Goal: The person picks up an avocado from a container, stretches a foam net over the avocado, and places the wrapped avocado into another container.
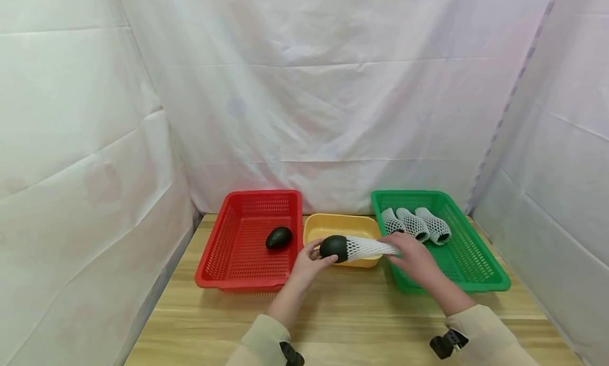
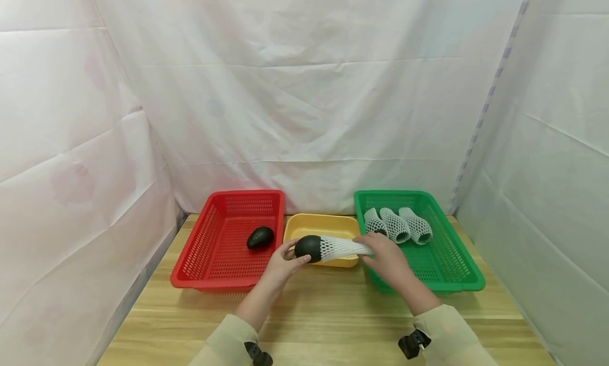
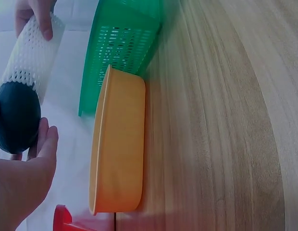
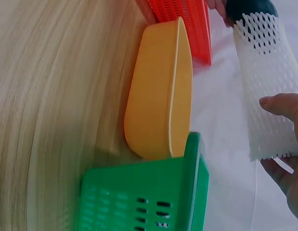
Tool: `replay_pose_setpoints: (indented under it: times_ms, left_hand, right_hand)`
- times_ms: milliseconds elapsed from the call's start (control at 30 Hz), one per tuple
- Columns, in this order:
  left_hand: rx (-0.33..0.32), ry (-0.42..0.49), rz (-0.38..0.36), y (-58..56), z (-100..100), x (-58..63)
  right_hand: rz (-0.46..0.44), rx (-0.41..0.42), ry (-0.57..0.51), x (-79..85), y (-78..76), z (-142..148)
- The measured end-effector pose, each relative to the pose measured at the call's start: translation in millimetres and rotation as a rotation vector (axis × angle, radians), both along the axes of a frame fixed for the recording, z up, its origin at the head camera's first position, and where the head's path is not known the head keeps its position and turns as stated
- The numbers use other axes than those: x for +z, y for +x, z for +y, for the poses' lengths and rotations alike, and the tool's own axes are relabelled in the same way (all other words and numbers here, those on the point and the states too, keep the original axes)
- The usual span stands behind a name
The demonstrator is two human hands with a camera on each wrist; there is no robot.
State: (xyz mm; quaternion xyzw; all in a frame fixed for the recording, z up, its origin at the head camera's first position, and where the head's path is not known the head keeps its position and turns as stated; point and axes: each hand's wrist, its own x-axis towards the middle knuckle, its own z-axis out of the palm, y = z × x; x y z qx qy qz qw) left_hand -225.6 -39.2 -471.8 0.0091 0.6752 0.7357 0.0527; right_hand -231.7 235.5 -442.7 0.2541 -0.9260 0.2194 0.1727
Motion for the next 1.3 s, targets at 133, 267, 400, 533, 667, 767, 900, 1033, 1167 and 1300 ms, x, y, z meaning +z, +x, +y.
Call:
replay_pose_setpoints:
  times_ms: [133,267,400,533,667,767,900,1033,1167,1300]
  left_hand:
    - [-0.003,0.011,0.000,-0.9,3,-2.2]
    - [-0.016,0.033,0.001,0.8,5,1.3]
    - [-0.019,0.034,-0.007,1.0,6,2.2]
    - [-0.010,0.027,-0.004,-1.7,6,-2.8]
    - [-0.006,0.021,0.002,-1.9,6,-3.5]
    - [-0.008,0.016,0.009,-1.4,8,-3.0]
    - [-0.011,0.004,0.015,0.7,12,-0.3]
    - [-0.009,-0.029,0.017,4.0,13,2.7]
    - [-0.048,0.111,-0.001,4.6,11,2.0]
    - [-0.120,0.329,-0.012,3.3,8,1.0]
  right_hand:
    - [0.013,0.013,0.019,-1.6,-0.7,-6]
    - [0.031,0.012,0.040,-3.1,-1.4,-13]
    - [0.061,0.015,0.064,-1.2,-0.7,-20]
    - [0.093,0.017,0.092,2.0,0.7,-24]
    - [0.113,0.007,0.123,4.0,1.9,-30]
    - [0.127,0.010,0.131,5.3,3.4,-35]
    - [0.125,0.015,0.118,4.2,4.4,-42]
    - [0.119,0.015,0.119,1.3,4.8,-46]
    - [0.118,0.000,0.127,-1.8,4.7,-47]
    - [0.117,-0.006,0.109,-3.1,2.9,-47]
